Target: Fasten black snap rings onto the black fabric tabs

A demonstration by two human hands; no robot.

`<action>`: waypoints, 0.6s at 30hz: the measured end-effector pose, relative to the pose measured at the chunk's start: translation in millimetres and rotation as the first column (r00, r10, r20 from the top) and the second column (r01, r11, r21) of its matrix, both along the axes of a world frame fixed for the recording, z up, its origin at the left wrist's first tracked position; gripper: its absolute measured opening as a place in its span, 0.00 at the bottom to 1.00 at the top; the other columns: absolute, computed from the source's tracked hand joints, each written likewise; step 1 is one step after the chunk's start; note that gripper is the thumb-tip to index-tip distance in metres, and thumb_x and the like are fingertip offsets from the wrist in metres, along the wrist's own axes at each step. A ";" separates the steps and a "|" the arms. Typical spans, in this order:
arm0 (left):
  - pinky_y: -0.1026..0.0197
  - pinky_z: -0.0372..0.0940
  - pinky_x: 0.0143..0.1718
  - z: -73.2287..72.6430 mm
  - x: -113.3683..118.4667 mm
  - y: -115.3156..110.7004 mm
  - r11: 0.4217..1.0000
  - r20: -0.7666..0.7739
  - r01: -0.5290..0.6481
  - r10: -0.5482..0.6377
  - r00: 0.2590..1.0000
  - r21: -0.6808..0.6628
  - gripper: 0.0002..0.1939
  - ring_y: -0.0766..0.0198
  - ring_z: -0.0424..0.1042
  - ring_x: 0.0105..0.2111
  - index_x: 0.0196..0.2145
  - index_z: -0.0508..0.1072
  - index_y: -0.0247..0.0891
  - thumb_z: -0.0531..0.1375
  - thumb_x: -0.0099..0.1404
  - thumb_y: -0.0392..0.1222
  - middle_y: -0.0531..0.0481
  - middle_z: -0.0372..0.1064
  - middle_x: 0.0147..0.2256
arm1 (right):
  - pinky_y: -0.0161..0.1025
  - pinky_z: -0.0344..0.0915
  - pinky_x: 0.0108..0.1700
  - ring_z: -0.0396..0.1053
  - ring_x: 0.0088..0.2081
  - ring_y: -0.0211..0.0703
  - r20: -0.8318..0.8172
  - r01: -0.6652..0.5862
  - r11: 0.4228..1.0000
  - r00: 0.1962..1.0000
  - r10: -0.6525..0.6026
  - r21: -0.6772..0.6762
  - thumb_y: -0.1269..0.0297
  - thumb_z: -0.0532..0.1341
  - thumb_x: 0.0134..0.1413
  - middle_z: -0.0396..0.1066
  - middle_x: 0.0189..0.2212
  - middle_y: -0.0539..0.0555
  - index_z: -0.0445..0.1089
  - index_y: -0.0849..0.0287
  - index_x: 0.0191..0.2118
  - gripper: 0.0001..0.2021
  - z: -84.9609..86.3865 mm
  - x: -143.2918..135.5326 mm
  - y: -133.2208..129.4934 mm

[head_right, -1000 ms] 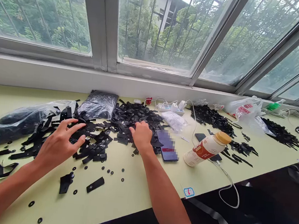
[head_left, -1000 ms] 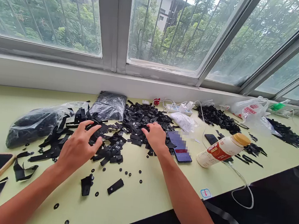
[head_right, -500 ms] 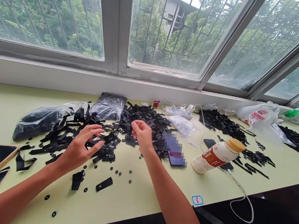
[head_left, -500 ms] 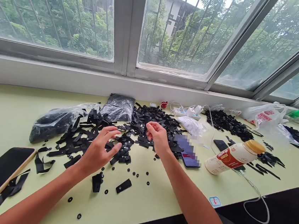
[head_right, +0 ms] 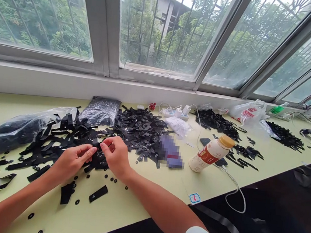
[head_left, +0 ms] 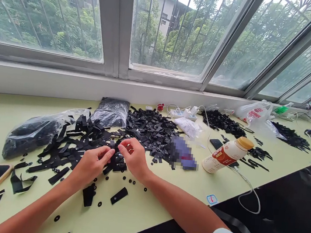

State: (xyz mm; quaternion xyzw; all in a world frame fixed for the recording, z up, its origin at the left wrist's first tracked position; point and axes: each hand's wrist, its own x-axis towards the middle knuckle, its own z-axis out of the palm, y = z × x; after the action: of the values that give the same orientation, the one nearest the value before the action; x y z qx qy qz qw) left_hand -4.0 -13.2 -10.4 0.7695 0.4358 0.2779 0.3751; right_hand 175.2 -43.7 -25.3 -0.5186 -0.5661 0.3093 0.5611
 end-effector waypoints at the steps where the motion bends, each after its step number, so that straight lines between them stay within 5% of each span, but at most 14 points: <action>1: 0.64 0.55 0.25 -0.2 -0.6 0.6 1.000 -0.006 0.006 -0.006 1.000 -0.003 0.23 0.66 0.60 0.23 0.27 0.70 0.38 0.54 0.69 0.59 0.54 0.64 0.23 | 0.36 0.67 0.39 0.69 0.35 0.38 0.106 -0.009 0.998 0.994 0.002 0.066 0.56 0.61 0.62 0.73 0.38 0.53 0.76 0.56 0.41 0.10 0.0 0.7 -0.6; 11: 0.65 0.56 0.27 4.0 -8.9 9.5 0.978 -0.023 0.207 -0.208 0.978 -0.039 0.20 0.65 0.60 0.26 0.29 0.69 0.38 0.55 0.69 0.56 0.54 0.64 0.25 | 0.35 0.66 0.43 0.70 0.40 0.40 0.568 -0.256 0.950 0.816 0.111 0.181 0.62 0.53 0.70 0.73 0.41 0.56 0.75 0.58 0.45 0.13 1.7 8.7 -1.2; 18: 0.66 0.53 0.25 5.9 -16.6 14.8 0.924 -0.044 0.367 -0.373 0.927 -0.109 0.19 0.67 0.54 0.25 0.27 0.65 0.37 0.54 0.71 0.53 0.55 0.57 0.25 | 0.35 0.59 0.35 0.64 0.36 0.40 0.760 -0.324 0.934 0.642 0.098 0.153 0.65 0.50 0.71 0.67 0.35 0.54 0.67 0.57 0.36 0.12 10.6 10.8 -6.5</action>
State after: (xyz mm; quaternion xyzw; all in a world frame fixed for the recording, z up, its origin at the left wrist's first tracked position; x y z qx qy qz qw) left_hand -20.5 1.6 -4.5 0.8269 0.3077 0.1554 0.4442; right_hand 186.1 -50.2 -14.8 -0.4455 -0.8388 0.0537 0.3083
